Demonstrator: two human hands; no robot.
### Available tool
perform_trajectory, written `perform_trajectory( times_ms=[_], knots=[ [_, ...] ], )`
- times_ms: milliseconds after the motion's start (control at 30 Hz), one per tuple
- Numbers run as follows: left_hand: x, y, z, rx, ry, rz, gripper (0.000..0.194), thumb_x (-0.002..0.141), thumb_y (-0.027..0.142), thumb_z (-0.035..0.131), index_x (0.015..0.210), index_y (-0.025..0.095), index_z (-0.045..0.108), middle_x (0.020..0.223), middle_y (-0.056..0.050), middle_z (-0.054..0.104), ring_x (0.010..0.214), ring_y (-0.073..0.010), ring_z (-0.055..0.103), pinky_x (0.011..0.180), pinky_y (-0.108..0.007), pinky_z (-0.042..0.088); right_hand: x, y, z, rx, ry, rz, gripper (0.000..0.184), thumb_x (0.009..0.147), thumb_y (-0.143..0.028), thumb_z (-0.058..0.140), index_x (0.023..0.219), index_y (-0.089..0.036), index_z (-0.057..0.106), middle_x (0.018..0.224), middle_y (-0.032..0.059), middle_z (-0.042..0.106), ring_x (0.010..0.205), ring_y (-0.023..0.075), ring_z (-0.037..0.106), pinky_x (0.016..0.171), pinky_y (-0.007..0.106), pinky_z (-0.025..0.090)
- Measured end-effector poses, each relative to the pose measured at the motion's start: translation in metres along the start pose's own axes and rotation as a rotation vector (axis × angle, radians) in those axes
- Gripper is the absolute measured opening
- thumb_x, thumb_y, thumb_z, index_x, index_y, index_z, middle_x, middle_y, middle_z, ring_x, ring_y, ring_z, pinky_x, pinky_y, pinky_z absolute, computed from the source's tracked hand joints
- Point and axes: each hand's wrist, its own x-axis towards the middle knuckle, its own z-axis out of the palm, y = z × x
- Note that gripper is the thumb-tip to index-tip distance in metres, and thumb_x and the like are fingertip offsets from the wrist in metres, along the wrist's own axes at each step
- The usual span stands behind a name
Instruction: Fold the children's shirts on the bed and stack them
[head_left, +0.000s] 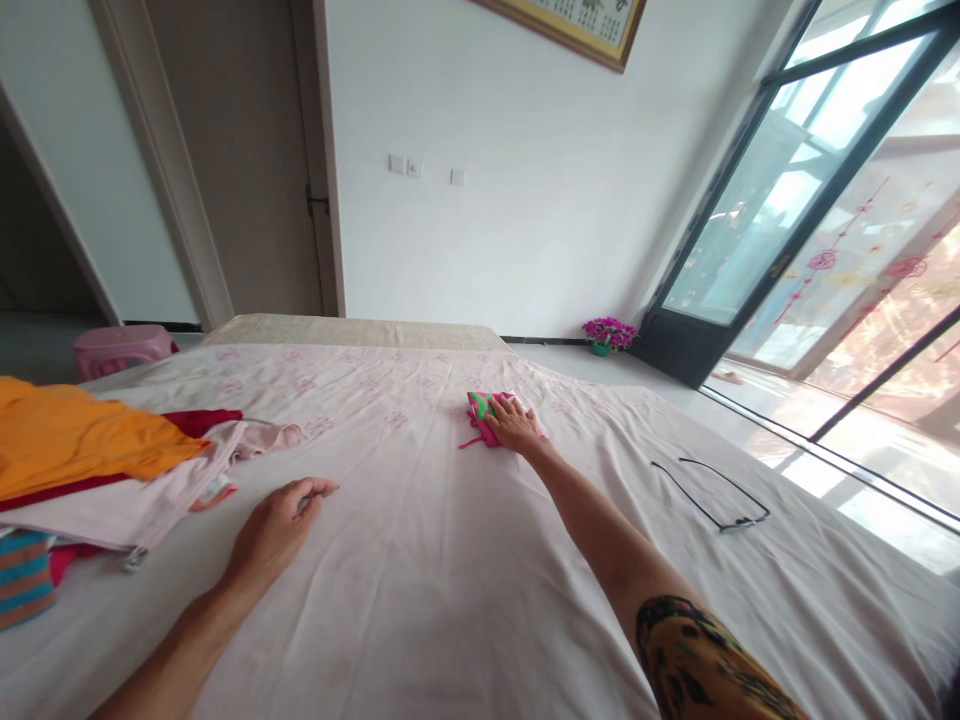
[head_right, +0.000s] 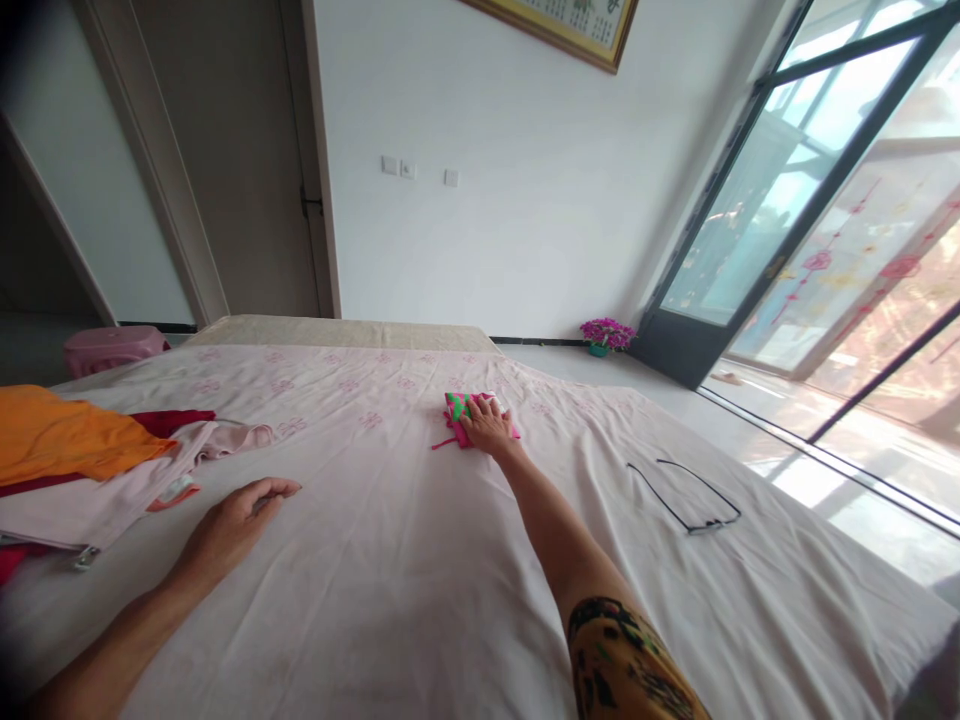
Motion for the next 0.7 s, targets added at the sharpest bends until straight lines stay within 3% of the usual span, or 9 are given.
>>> perform_trajectory(
  times_ms=[167, 333, 500, 700],
  knots=[
    [0.0, 0.0, 0.0, 0.008, -0.001, 0.006, 0.031, 0.081, 0.034, 0.044, 0.097, 0.025, 0.069, 0.107, -0.001, 0.074, 0.103, -0.0204, 0.067, 0.092, -0.029, 0.05, 0.009, -0.014, 0.0, 0.019, 0.083, -0.069, 0.06, 0.099, -0.058, 0.02, 0.155, -0.036, 0.023, 0.163, 0.0039, 0.019, 0.147, 0.0349, 0.011, 0.109, 0.069, 0.016],
    [0.001, 0.0, 0.0, -0.005, 0.011, 0.016, 0.031, 0.08, 0.032, 0.045, 0.096, 0.024, 0.07, 0.105, -0.001, 0.074, 0.101, -0.0201, 0.068, 0.092, -0.029, 0.05, 0.008, -0.022, 0.008, 0.003, 0.07, -0.061, 0.056, 0.1, -0.054, 0.022, 0.153, -0.037, 0.027, 0.158, 0.0036, 0.03, 0.144, 0.033, 0.018, 0.109, 0.07, 0.017],
    [-0.001, 0.008, -0.004, -0.056, 0.026, 0.032, 0.029, 0.08, 0.024, 0.045, 0.095, 0.022, 0.07, 0.103, -0.003, 0.075, 0.1, -0.0191, 0.068, 0.095, -0.032, 0.049, 0.007, -0.027, 0.011, -0.026, 0.065, -0.064, 0.059, 0.099, -0.052, 0.025, 0.154, -0.031, 0.026, 0.158, 0.0098, 0.029, 0.144, 0.0354, 0.02, 0.107, 0.071, 0.016],
    [-0.001, 0.01, -0.005, -0.101, 0.039, 0.045, 0.029, 0.081, 0.012, 0.046, 0.094, 0.021, 0.07, 0.102, -0.005, 0.075, 0.1, -0.0177, 0.067, 0.095, -0.031, 0.049, -0.01, -0.036, 0.03, -0.082, 0.162, -0.014, 0.064, 0.099, -0.051, 0.026, 0.157, -0.025, 0.021, 0.162, 0.009, 0.02, 0.149, 0.027, 0.015, 0.118, 0.052, 0.008]
  ],
)
